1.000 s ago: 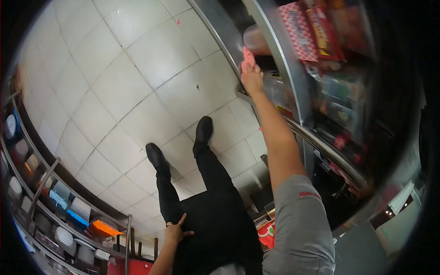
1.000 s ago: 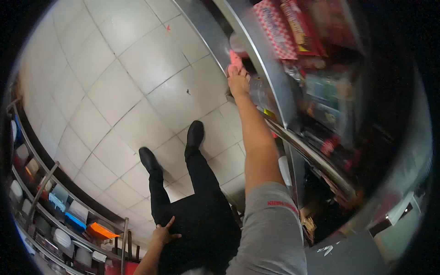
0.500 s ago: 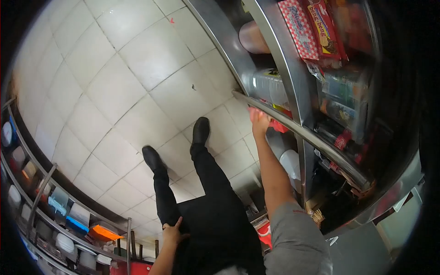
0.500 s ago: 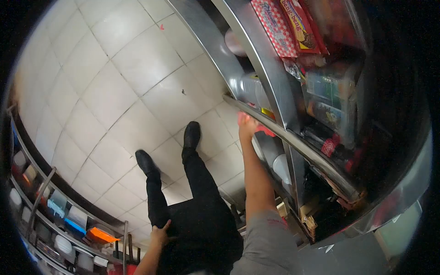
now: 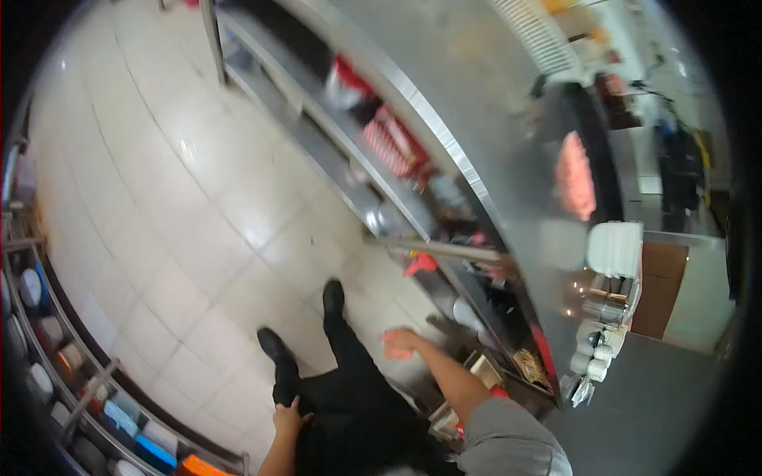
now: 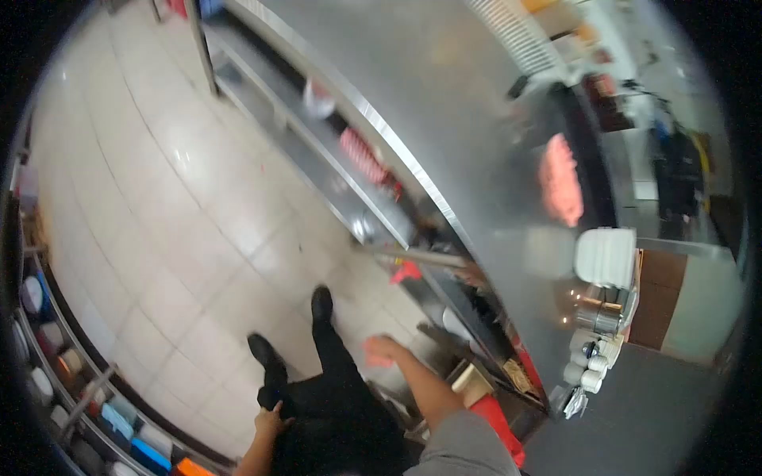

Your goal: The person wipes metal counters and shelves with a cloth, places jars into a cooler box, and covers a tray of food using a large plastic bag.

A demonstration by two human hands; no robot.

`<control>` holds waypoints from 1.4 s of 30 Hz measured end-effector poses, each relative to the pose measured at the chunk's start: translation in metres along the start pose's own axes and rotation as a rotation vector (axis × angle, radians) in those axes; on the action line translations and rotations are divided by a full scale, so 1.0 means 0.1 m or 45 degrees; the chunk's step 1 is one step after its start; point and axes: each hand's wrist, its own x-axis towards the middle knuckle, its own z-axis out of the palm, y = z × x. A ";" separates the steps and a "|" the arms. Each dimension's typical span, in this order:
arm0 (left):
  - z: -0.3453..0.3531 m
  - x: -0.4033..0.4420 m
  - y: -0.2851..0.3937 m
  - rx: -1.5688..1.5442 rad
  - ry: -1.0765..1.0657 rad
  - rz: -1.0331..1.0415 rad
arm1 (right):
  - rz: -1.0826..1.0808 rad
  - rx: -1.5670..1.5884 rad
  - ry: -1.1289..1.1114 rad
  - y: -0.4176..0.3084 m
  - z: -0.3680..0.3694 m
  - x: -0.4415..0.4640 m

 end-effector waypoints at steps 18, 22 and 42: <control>-2.57 -0.65 -1.17 -0.244 0.752 0.312 | -0.465 -0.345 2.556 -2.15 -0.89 -3.74; -2.89 -0.85 -0.81 -0.345 0.685 0.347 | -0.230 -0.498 2.891 -2.86 -1.85 -3.36; -5.81 -1.20 0.01 -0.158 1.392 0.775 | -0.459 0.060 2.472 -4.34 -3.43 -4.19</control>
